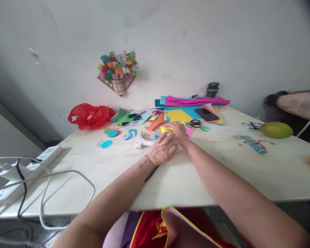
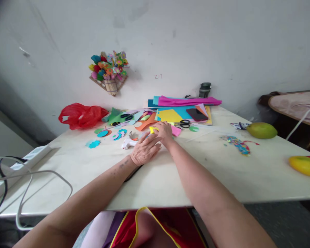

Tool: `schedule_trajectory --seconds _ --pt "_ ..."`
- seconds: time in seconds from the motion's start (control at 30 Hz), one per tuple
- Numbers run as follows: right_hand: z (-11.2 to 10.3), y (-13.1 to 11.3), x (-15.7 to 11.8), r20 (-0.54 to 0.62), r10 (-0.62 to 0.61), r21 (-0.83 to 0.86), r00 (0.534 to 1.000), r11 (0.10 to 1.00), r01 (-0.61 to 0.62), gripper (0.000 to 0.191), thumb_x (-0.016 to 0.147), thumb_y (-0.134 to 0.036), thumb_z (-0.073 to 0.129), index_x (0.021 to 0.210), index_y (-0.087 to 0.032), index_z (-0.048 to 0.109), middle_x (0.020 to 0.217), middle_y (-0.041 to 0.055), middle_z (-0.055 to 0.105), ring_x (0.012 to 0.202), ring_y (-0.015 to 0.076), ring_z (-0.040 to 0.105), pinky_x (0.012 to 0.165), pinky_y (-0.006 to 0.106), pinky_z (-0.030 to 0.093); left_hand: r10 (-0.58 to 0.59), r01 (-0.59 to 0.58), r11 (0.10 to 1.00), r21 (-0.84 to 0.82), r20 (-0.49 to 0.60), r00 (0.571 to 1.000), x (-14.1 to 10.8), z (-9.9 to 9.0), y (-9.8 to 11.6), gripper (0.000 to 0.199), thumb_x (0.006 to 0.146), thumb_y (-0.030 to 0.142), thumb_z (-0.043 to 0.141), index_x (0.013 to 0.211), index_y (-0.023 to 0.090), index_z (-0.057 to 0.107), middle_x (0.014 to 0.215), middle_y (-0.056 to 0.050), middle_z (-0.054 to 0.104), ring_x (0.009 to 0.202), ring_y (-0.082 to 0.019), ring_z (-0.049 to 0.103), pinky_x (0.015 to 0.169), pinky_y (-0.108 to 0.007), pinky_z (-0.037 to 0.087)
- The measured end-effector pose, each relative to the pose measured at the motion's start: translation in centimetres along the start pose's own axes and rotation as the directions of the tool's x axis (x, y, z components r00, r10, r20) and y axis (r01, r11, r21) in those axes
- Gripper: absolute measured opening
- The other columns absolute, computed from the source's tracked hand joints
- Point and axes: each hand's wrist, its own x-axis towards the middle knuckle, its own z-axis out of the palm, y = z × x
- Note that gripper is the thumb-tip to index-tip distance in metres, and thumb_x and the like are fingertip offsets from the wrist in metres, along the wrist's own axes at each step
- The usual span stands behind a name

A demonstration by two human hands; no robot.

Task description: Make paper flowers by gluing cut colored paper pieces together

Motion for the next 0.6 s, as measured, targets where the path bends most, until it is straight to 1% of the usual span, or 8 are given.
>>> schedule_trajectory --seconds 0.1,0.2,0.27,0.33,0.4,0.47,0.53,0.6 --pt "-0.2 -0.7 0.8 0.059 -0.006 -0.064 0.998 0.998 0.010 0.030 0.087 -0.025 0.049 0.109 -0.022 0.069 0.117 0.0059 0.067 0.107 0.0216 0.053 0.092 0.033 0.034 -0.007 0.008 1.000 -0.025 0.013 1.000 -0.5 -0.1 -0.6 0.013 0.089 0.018 0.049 0.092 0.019 0.062 0.121 -0.006 0.065 0.122 -0.020 0.050 0.110 -0.045 0.033" --pt "-0.5 -1.9 2.1 0.157 0.015 -0.156 0.987 0.988 0.010 0.031 0.086 -0.026 0.050 0.111 -0.023 0.068 0.111 0.0074 0.069 0.105 0.0238 0.054 0.090 0.035 0.033 -0.077 0.077 0.995 -0.070 0.013 0.997 -0.5 -0.4 -1.3 0.013 0.089 0.019 0.050 0.095 0.020 0.062 0.118 -0.006 0.066 0.116 -0.020 0.052 0.105 -0.044 0.036" --pt "-0.7 -2.7 3.1 0.192 -0.002 -0.211 0.981 0.977 0.043 0.031 0.087 -0.026 0.048 0.109 -0.021 0.068 0.104 0.0094 0.070 0.106 0.0252 0.054 0.090 0.037 0.032 -0.194 0.193 0.978 -0.081 -0.016 0.981 -0.5 -0.6 -1.9 0.013 0.088 0.021 0.051 0.095 0.020 0.062 0.111 -0.006 0.068 0.110 -0.020 0.054 0.099 -0.042 0.040" --pt "-0.6 -3.2 4.1 0.204 0.005 -0.250 0.979 0.967 0.047 0.028 0.087 -0.029 0.049 0.105 -0.020 0.069 0.102 0.0099 0.071 0.107 0.0259 0.054 0.090 0.037 0.032 -0.351 0.346 0.935 -0.076 -0.051 0.935 -0.5 -0.6 -2.7 0.012 0.087 0.022 0.052 0.091 0.020 0.062 0.101 -0.006 0.070 0.102 -0.021 0.056 0.091 -0.040 0.043" --pt "-0.3 -3.2 5.0 0.199 0.029 -0.271 0.980 0.962 0.027 0.027 0.085 -0.029 0.051 0.106 -0.021 0.068 0.104 0.0096 0.070 0.106 0.0258 0.056 0.090 0.038 0.033 -0.511 0.508 0.860 -0.048 -0.056 0.858 -0.6 -0.5 -3.7 0.013 0.087 0.024 0.051 0.085 0.020 0.063 0.092 -0.006 0.070 0.095 -0.021 0.057 0.086 -0.038 0.043" --pt "-0.1 -2.7 5.7 0.190 0.066 -0.279 0.980 0.960 -0.010 0.029 0.084 -0.027 0.052 0.109 -0.021 0.066 0.106 0.0093 0.070 0.104 0.0252 0.058 0.090 0.037 0.034 -0.660 0.660 0.751 0.009 0.009 0.751 -0.7 -0.2 -5.1 0.016 0.087 0.025 0.051 0.080 0.020 0.065 0.086 -0.007 0.070 0.095 -0.023 0.058 0.085 -0.039 0.043" --pt "-0.2 -1.7 6.4 0.205 0.135 -0.288 0.969 0.955 -0.072 0.030 0.083 -0.026 0.053 0.110 -0.022 0.066 0.107 0.0094 0.070 0.102 0.0249 0.060 0.089 0.037 0.036 -0.776 0.774 0.627 0.092 0.161 0.610 -0.6 0.0 -6.7 0.017 0.084 0.027 0.053 0.075 0.021 0.066 0.083 -0.008 0.070 0.098 -0.026 0.058 0.088 -0.042 0.041" --pt "-0.6 -0.5 7.1 0.239 0.213 -0.296 0.947 0.945 -0.138 0.030 0.083 -0.025 0.054 0.109 -0.023 0.067 0.108 0.0092 0.070 0.100 0.0242 0.062 0.086 0.035 0.038 -0.820 0.831 0.529 0.171 0.357 0.448 -0.4 0.4 -8.3 0.019 0.083 0.030 0.053 0.078 0.021 0.069 0.083 -0.010 0.070 0.101 -0.028 0.058 0.089 -0.043 0.041"
